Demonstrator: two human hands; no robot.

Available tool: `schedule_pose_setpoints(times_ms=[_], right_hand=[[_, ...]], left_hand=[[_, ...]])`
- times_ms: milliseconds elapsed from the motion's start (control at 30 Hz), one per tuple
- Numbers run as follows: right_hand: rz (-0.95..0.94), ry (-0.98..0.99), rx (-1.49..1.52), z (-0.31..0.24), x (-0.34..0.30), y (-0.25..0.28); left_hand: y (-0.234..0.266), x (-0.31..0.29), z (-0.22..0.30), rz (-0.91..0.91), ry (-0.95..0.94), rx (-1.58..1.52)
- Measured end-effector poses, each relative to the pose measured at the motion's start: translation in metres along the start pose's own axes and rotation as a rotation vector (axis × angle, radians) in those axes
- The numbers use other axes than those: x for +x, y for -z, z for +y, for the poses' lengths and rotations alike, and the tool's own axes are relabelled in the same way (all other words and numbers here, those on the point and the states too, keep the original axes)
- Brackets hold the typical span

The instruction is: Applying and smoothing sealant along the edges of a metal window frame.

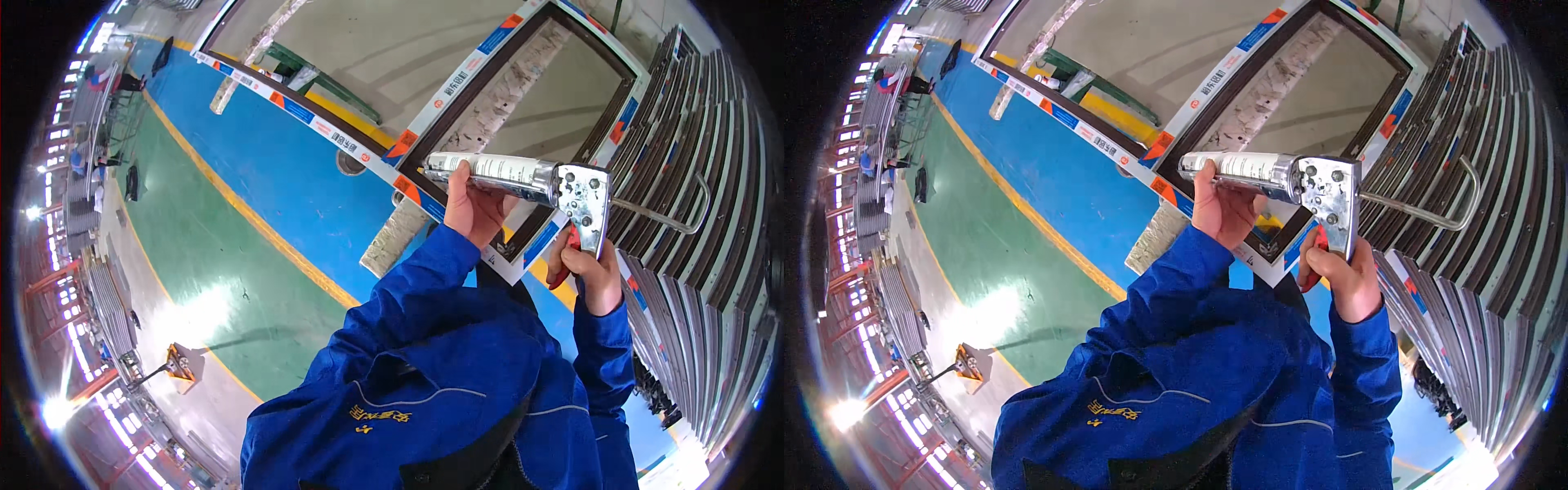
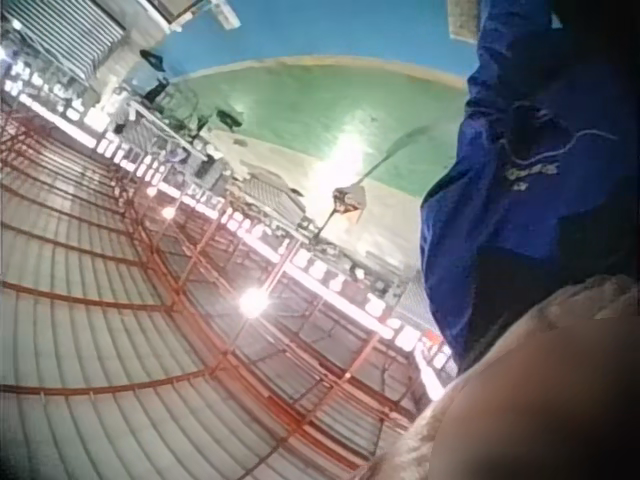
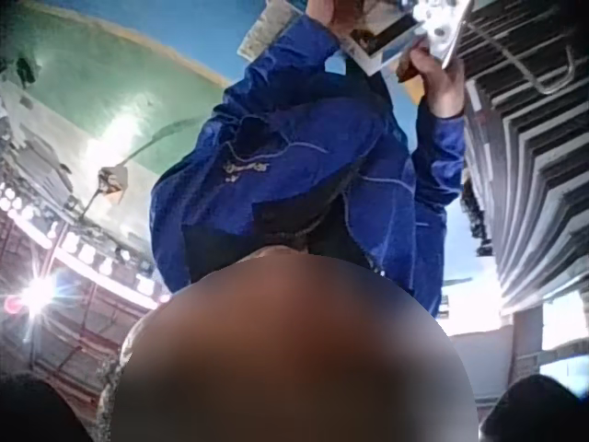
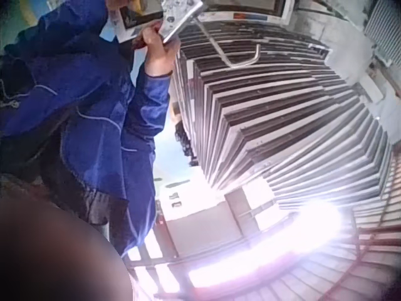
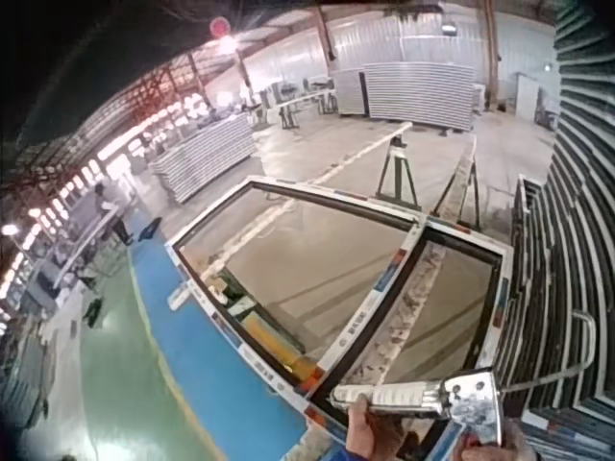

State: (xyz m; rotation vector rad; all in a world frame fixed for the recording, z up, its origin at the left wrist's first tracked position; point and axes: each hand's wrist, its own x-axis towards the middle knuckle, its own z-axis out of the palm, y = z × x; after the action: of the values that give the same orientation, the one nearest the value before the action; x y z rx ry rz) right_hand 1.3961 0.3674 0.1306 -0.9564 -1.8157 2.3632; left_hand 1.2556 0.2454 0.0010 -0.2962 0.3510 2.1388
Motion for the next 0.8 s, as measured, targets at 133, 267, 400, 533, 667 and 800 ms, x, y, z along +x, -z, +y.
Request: schedule_pose_setpoints(times_ms=[133, 267, 400, 533, 667, 800], right_hand=[[-0.010, 0.001, -0.073, -0.012, -0.003, -0.012], [0.023, 0.011, -0.129, -0.022, -0.007, -0.022], [0.006, 0.005, -0.167, -0.027, -0.008, -0.028], [0.009, 0.034, -0.192, -0.031, -0.010, -0.037], [0.019, 0.049, -0.179, -0.044, -0.015, -0.052], [0.002, 0.037, -0.152, -0.076, -0.034, -0.060]], left_hand=[[0.000, -0.003, 0.002, -0.044, 0.002, -0.077], [-0.002, -0.006, 0.004, -0.101, -0.009, -0.093], [-0.008, -0.009, 0.007, -0.019, 0.002, -0.079], [-0.008, -0.011, 0.012, -0.011, 0.021, -0.104], [-0.012, -0.014, 0.015, 0.015, 0.024, -0.163], [-0.028, -0.026, 0.011, -0.019, 0.187, -0.121]])
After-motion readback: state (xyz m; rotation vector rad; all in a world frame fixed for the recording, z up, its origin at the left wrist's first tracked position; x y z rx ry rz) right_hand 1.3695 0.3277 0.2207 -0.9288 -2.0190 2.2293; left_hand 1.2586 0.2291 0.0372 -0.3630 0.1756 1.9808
